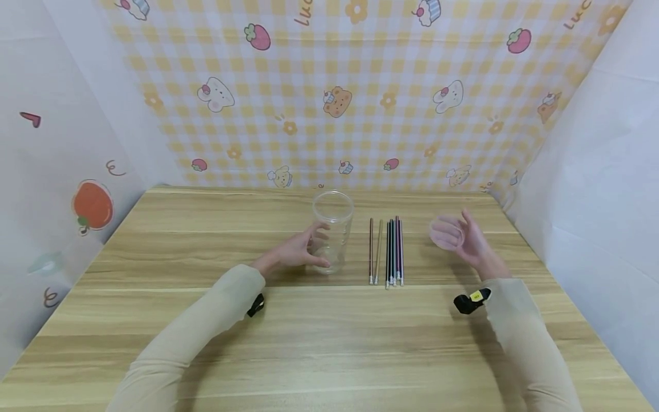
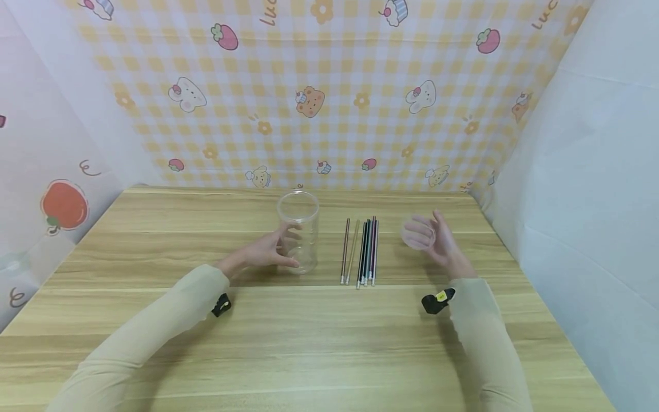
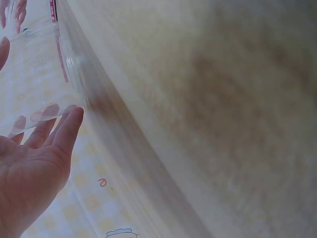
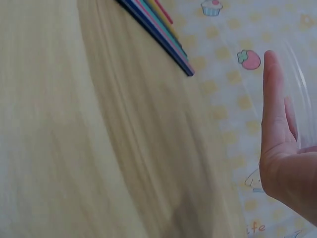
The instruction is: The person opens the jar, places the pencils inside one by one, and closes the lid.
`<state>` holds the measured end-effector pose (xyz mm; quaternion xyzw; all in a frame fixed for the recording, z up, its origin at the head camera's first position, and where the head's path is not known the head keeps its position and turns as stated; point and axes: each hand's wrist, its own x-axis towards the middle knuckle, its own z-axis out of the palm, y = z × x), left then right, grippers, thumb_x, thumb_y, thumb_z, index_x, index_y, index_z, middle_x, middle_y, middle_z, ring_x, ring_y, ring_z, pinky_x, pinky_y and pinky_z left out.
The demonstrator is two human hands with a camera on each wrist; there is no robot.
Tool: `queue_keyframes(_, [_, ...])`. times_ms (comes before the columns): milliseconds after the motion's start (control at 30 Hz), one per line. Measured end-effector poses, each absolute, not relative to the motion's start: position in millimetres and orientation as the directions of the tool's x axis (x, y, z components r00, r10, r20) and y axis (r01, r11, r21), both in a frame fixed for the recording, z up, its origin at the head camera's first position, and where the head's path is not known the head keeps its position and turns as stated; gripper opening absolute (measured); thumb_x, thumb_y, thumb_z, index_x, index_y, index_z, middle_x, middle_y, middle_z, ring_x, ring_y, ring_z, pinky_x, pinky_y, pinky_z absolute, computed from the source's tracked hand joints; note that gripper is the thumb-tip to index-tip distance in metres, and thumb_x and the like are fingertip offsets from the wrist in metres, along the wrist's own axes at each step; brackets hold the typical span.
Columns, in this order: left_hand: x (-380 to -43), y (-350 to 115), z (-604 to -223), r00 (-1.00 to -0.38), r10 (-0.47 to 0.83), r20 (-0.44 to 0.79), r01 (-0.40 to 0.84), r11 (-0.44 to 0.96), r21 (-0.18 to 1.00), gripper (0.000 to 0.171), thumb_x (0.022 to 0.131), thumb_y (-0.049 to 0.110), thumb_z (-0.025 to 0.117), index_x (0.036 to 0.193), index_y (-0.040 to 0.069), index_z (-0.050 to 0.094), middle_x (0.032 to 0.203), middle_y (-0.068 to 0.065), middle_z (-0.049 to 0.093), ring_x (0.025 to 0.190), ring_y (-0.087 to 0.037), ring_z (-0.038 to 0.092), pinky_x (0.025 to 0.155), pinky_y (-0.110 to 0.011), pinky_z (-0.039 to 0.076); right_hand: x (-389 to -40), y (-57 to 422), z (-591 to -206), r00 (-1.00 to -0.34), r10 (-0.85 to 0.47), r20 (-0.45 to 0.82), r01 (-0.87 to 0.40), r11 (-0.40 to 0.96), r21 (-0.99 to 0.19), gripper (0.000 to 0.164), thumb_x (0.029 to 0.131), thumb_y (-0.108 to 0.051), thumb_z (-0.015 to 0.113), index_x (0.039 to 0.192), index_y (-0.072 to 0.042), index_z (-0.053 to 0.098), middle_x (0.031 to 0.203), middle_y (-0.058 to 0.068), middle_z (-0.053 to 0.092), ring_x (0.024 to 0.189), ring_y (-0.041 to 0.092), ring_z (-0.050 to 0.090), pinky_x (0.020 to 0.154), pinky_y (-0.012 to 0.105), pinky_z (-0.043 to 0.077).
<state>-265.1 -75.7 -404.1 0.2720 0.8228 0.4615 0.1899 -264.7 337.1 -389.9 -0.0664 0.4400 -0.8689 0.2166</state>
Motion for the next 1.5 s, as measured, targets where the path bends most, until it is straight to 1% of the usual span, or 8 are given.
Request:
queue_keyframes(300, [-266, -75, -404, -0.772, 0.633, -0.061, 0.250, 0.391, 0.886, 0.082, 0.071, 0.020, 0.075, 0.133, 0.015, 0.021, 0.132, -0.019, 0.035, 0.118, -0.034, 0.036, 0.096, -0.052, 0.026, -262, 350, -400, -0.886, -0.379, -0.265, 0.388, -0.298, -0.872, 0.046, 0.095, -0.042, 0.022, 0.117, -0.005, 0.037, 0.099, 0.011, 0.061, 0.090, 0.024, 0.059, 0.081, 0.034, 0.046])
queue_keyframes(600, [-265, -75, -404, -0.784, 0.619, -0.054, 0.269, 0.416, 0.869, 0.083, 0.069, 0.025, 0.076, 0.133, 0.013, 0.023, 0.130, -0.015, 0.039, 0.116, -0.028, 0.041, 0.095, -0.047, 0.030, -262, 364, -407, -0.879, -0.373, -0.298, 0.410, -0.268, -0.872, 0.045, 0.095, -0.042, 0.016, 0.107, -0.006, 0.039, 0.095, 0.012, 0.062, 0.088, 0.026, 0.060, 0.078, 0.037, 0.047])
queue_keyframes(833, [-266, -76, -405, -0.782, 0.622, -0.047, 0.277, 0.414, 0.867, 0.084, 0.069, 0.027, 0.076, 0.133, 0.013, 0.022, 0.130, -0.015, 0.039, 0.116, -0.029, 0.040, 0.095, -0.048, 0.029, -260, 365, -401, -0.898, -0.293, -0.328, 0.389, -0.181, -0.903, 0.047, 0.096, -0.041, 0.014, 0.100, -0.007, 0.047, 0.089, 0.004, 0.060, 0.083, 0.016, 0.059, 0.077, 0.028, 0.046])
queue_keyframes(1100, [-266, -76, -404, -0.781, 0.623, -0.044, 0.286, 0.420, 0.861, 0.084, 0.069, 0.025, 0.076, 0.133, 0.013, 0.023, 0.129, -0.015, 0.040, 0.115, -0.027, 0.042, 0.095, -0.045, 0.031, -258, 364, -393, -0.942, -0.179, -0.283, 0.278, 0.051, -0.959, 0.063, 0.096, -0.040, 0.016, 0.122, 0.016, 0.027, 0.090, 0.000, 0.056, 0.085, 0.010, 0.055, 0.076, 0.022, 0.043])
queue_keyframes(1200, [-265, -76, -404, -0.779, 0.625, -0.044, 0.287, 0.419, 0.861, 0.084, 0.069, 0.026, 0.076, 0.133, 0.013, 0.023, 0.129, -0.015, 0.041, 0.115, -0.027, 0.042, 0.095, -0.045, 0.031, -258, 365, -394, -0.951, -0.151, -0.271, 0.256, 0.115, -0.960, 0.068, 0.096, -0.041, 0.017, 0.126, 0.020, 0.020, 0.091, -0.001, 0.058, 0.085, 0.008, 0.056, 0.078, 0.021, 0.043])
queue_keyframes(1300, [-265, -76, -404, -0.778, 0.626, -0.045, 0.287, 0.419, 0.862, 0.085, 0.068, 0.026, 0.076, 0.133, 0.013, 0.023, 0.129, -0.015, 0.041, 0.115, -0.028, 0.042, 0.095, -0.045, 0.031, -258, 365, -394, -0.956, -0.127, -0.266, 0.236, 0.210, -0.949, 0.071, 0.095, -0.043, 0.014, 0.128, 0.019, 0.017, 0.106, 0.014, 0.055, 0.087, 0.006, 0.054, 0.085, 0.024, 0.040])
queue_keyframes(1367, [-265, -76, -404, -0.779, 0.626, -0.046, 0.286, 0.419, 0.862, 0.085, 0.068, 0.026, 0.076, 0.133, 0.013, 0.023, 0.129, -0.014, 0.041, 0.114, -0.028, 0.042, 0.095, -0.045, 0.031, -258, 364, -394, -0.957, -0.102, -0.271, 0.234, 0.283, -0.930, 0.072, 0.095, -0.045, 0.012, 0.129, 0.018, 0.018, 0.119, 0.026, 0.045, 0.093, 0.008, 0.053, 0.092, 0.028, 0.036])
queue_keyframes(1500, [-265, -76, -405, -0.778, 0.626, -0.051, 0.280, 0.419, 0.864, 0.083, 0.069, 0.024, 0.076, 0.133, 0.014, 0.022, 0.130, -0.014, 0.040, 0.114, -0.028, 0.042, 0.094, -0.046, 0.031, -258, 359, -391, -0.959, -0.072, -0.274, 0.229, 0.373, -0.899, 0.071, 0.094, -0.045, 0.009, 0.130, 0.016, 0.019, 0.131, 0.035, 0.024, 0.114, 0.030, 0.040, 0.100, 0.041, 0.024])
